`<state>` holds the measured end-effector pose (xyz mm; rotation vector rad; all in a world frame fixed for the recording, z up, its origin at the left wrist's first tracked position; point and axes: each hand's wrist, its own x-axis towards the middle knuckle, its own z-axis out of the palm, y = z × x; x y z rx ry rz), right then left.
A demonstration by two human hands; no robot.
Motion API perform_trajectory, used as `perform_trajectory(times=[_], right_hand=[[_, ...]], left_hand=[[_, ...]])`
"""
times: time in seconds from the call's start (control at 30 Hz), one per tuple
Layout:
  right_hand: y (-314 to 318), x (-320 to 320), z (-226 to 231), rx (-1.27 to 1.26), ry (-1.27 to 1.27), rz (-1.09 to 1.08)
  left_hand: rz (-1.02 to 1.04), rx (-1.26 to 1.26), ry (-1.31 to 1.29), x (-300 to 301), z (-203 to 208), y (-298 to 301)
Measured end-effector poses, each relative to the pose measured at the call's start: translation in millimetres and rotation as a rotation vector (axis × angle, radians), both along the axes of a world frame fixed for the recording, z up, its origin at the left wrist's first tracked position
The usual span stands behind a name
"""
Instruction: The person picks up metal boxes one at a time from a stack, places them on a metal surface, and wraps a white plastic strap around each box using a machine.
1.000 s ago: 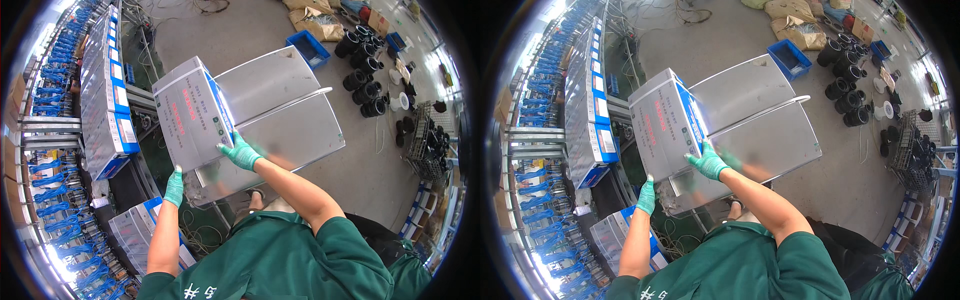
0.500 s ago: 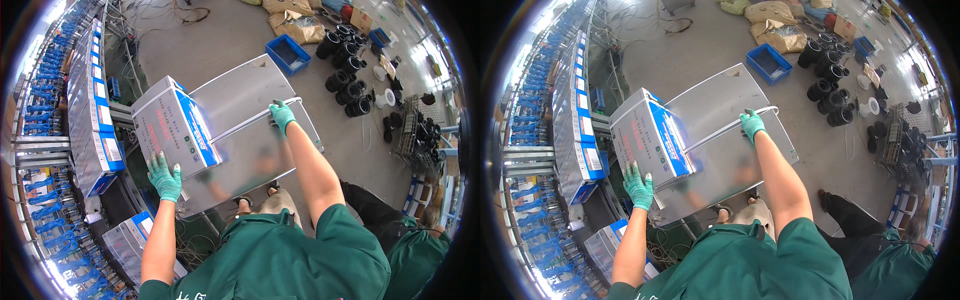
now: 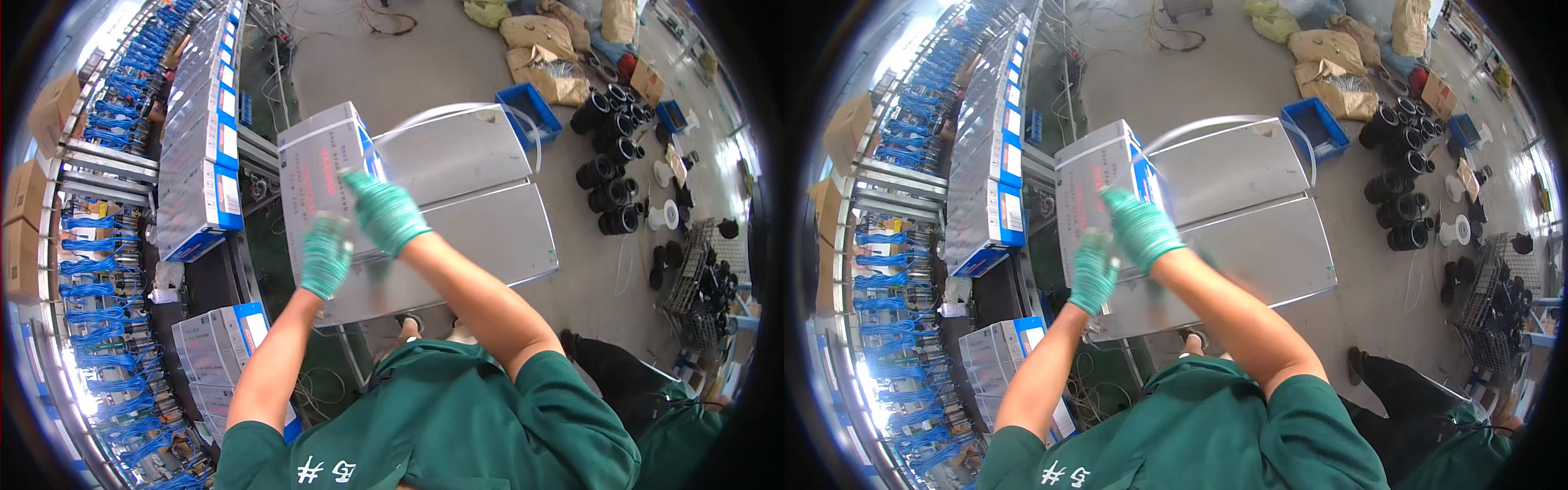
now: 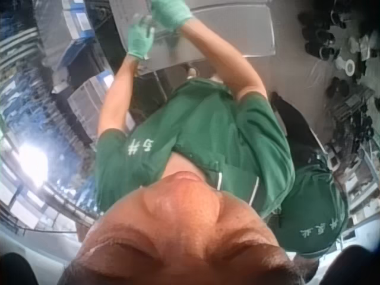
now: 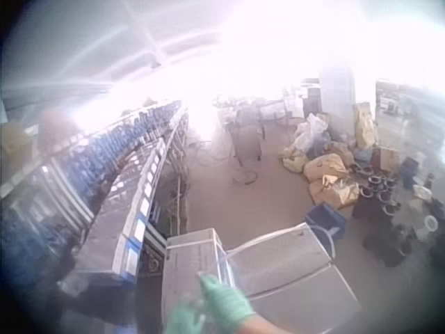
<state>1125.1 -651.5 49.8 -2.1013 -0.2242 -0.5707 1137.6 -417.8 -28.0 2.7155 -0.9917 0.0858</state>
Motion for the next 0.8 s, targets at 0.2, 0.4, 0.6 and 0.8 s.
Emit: perform_trajectory(times=[0.2, 0.4, 0.6, 0.8], right_hand=[[136, 19, 35, -0.394, 0.507, 0.317], [126, 23, 16, -0.118, -0.163, 0.271], [46, 48, -64, -0.201, 0.618, -0.439], [73, 48, -89, -0.128, 0.822, -0.427]], left_hand=[[-0.307, -1.177, 0.786, 23, -40, -10], [0.035, 0.64, -0.086, 75, 7, 117], [0.175, 0.713, -0.382, 81, 72, 260], [0.464, 0.82, -0.256, 100, 92, 357]])
